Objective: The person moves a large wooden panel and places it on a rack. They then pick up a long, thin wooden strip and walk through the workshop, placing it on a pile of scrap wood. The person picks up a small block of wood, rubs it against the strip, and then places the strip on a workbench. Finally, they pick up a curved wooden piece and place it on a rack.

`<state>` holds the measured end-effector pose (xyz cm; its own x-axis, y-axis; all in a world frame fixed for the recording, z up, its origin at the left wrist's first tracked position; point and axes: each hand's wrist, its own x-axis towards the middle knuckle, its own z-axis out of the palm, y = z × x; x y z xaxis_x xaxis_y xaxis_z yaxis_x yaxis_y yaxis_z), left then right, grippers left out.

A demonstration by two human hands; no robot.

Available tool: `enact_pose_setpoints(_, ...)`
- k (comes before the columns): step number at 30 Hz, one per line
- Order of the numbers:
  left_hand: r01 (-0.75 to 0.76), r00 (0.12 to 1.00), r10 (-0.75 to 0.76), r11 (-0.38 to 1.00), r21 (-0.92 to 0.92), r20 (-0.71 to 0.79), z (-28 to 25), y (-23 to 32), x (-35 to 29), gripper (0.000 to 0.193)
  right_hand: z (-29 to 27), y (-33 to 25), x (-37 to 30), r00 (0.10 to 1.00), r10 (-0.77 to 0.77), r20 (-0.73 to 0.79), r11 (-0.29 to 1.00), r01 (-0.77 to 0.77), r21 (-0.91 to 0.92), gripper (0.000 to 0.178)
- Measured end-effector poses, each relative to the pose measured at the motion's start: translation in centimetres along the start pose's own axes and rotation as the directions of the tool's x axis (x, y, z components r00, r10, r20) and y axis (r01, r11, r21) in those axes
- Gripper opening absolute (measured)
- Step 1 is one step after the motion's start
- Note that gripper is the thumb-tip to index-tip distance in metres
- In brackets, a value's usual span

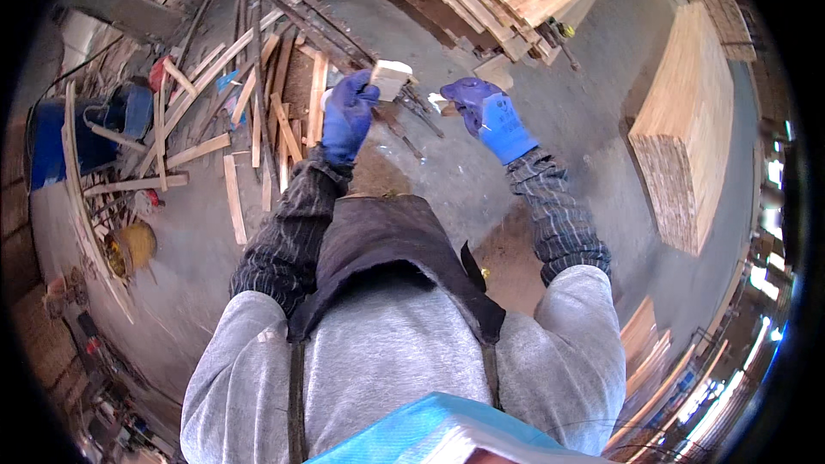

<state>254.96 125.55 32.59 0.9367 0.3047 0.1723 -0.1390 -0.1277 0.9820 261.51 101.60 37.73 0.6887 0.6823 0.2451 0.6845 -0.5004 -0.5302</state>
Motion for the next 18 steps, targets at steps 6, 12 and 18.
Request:
enact_pose_setpoints(6, 0.646, 0.759, -0.593, 0.638, -0.419, 0.267, 1.8, -0.9, -1.2, 0.024, 0.7, -1.0, -4.3, 0.876, 0.441, -0.196, 0.825, -0.309, 0.474, 0.025)
enact_pose_setpoints(12, 0.771, 0.635, -0.649, 0.498, -0.398, 0.418, 3.6, -3.5, -3.2, 0.017, 5.8, -0.8, -6.9, 0.693, 0.699, -0.179, 0.536, -0.341, 0.772, 0.022)
enact_pose_setpoints(18, 0.826, 0.488, -0.822, 0.326, -0.460, 0.293, 1.8, -7.1, -4.5, 0.026, 6.9, 0.1, -9.9, 0.511, 0.859, 0.010, 0.224, -0.393, 0.892, 0.023)
